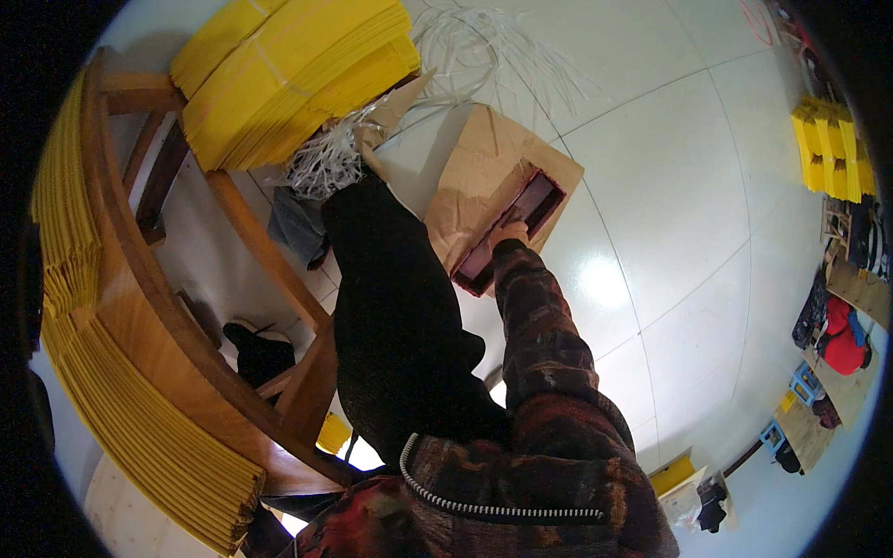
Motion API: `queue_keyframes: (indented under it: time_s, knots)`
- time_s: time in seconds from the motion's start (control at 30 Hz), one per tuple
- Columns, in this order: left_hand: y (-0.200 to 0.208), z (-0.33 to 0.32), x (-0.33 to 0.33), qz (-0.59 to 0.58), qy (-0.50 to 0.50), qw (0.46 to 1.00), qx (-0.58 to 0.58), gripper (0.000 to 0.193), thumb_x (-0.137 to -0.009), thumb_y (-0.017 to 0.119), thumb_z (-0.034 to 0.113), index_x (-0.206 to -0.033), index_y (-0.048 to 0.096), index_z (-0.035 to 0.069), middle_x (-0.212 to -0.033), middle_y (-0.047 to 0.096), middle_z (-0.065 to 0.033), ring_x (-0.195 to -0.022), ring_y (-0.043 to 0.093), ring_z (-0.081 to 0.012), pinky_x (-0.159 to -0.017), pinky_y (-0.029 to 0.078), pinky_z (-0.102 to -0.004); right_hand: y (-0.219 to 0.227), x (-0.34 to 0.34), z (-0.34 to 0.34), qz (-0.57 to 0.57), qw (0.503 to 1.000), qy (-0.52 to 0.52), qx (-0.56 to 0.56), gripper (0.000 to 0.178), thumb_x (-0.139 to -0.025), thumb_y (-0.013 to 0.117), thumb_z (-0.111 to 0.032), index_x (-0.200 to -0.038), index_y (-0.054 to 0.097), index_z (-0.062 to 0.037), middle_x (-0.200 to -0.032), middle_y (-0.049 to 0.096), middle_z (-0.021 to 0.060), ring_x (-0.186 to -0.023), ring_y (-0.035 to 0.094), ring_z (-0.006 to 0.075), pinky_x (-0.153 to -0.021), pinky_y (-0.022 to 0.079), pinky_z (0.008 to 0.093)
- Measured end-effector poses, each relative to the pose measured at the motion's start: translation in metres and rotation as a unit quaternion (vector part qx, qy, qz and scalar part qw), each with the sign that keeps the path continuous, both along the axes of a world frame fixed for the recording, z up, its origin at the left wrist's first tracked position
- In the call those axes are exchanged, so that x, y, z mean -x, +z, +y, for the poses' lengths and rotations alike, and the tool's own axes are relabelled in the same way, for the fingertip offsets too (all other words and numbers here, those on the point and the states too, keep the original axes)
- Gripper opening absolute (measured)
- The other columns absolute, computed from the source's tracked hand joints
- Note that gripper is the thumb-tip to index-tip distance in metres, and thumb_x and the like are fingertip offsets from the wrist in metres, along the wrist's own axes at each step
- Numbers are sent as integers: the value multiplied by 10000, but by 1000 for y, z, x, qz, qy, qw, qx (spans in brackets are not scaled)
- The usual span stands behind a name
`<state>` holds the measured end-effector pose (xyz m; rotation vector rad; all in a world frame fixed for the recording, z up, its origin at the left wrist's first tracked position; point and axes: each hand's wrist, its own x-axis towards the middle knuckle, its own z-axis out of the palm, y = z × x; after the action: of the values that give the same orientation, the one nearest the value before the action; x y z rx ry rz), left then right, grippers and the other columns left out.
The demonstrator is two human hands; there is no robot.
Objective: The person folds yellow paper sheets on a wooden table, aligns them into stacks, and uses a dark rectangular tool to press the folds. The person repeatedly picks up stacks, folds, and presses them, then places them back on the table.
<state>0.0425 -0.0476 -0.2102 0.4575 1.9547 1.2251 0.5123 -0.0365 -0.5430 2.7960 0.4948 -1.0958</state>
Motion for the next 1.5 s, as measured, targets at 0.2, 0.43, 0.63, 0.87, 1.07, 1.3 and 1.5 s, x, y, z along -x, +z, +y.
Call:
queue_keyframes:
  time_s: [0.2, 0.43, 0.63, 0.87, 1.07, 1.3, 1.5]
  knots:
    - [-3, -1, -3, -4, 5, 1000, 11, 321, -944, 448, 142, -1249, 460, 42, -1189, 541, -96, -1032, 558, -197, -854, 496, -319, 6, -4, 11, 58, 996, 55, 48, 621, -815, 546, -331, -1162, 328, 136, -1178, 517, 271, -1077, 562, 322, -915, 441, 369]
    - [3, -1, -6, -13, 10, 1000, 16, 325, -941, 454, 129, -1256, 458, 48, -1204, 533, -91, -1047, 550, -192, -863, 493, -318, 16, -11, 6, 26, 971, 236, 22, 507, -806, 544, -337, -1102, 413, 53, -1138, 524, 241, -1023, 571, 332, -861, 465, 386]
    - [15, -6, 17, -47, 18, 998, -30, 329, -939, 458, 119, -1261, 456, 52, -1218, 525, -86, -1061, 544, -188, -871, 491, -317, 13, -17, 0, 82, 917, 383, -80, 455, -818, 536, -390, -1066, 459, -16, -1018, 544, 173, -890, 555, 271, -742, 442, 351]
    - [52, -22, 65, -95, 0, 984, -151, 335, -936, 464, 106, -1268, 453, 58, -1233, 517, -80, -1076, 536, -183, -880, 489, -316, 38, -43, -22, 279, 942, 56, -180, 403, -833, 526, -452, -1025, 512, -98, -878, 566, 94, -736, 535, 200, -604, 416, 310]
    - [83, -4, 13, -234, -71, 915, -322, 305, -959, 428, 97, -1258, 452, 42, -1207, 525, -63, -1058, 523, -145, -890, 458, -270, 118, -138, -59, 427, 816, -267, -283, 369, -845, 518, -505, -990, 558, -168, -758, 586, 27, -603, 519, 140, -485, 393, 275]
    - [87, 4, 23, -97, -123, 916, -370, 298, -979, 389, 198, -1177, 484, -3, -1104, 560, -56, -1023, 516, -122, -914, 404, -251, 303, -124, 16, 555, 572, -205, -568, 396, -902, 526, -346, -1194, 528, -79, -1117, 602, 73, -991, 571, 215, -858, 471, 399]
    - [78, 16, 28, -142, -104, 905, -387, 361, -971, 421, 251, -1226, 470, -1, -1169, 538, -65, -1106, 481, -143, -970, 357, -263, 501, 44, 112, 751, 442, 192, -451, 435, -955, 372, -263, -1313, 387, -16, -1269, 502, 109, -1140, 500, 258, -976, 386, 418]
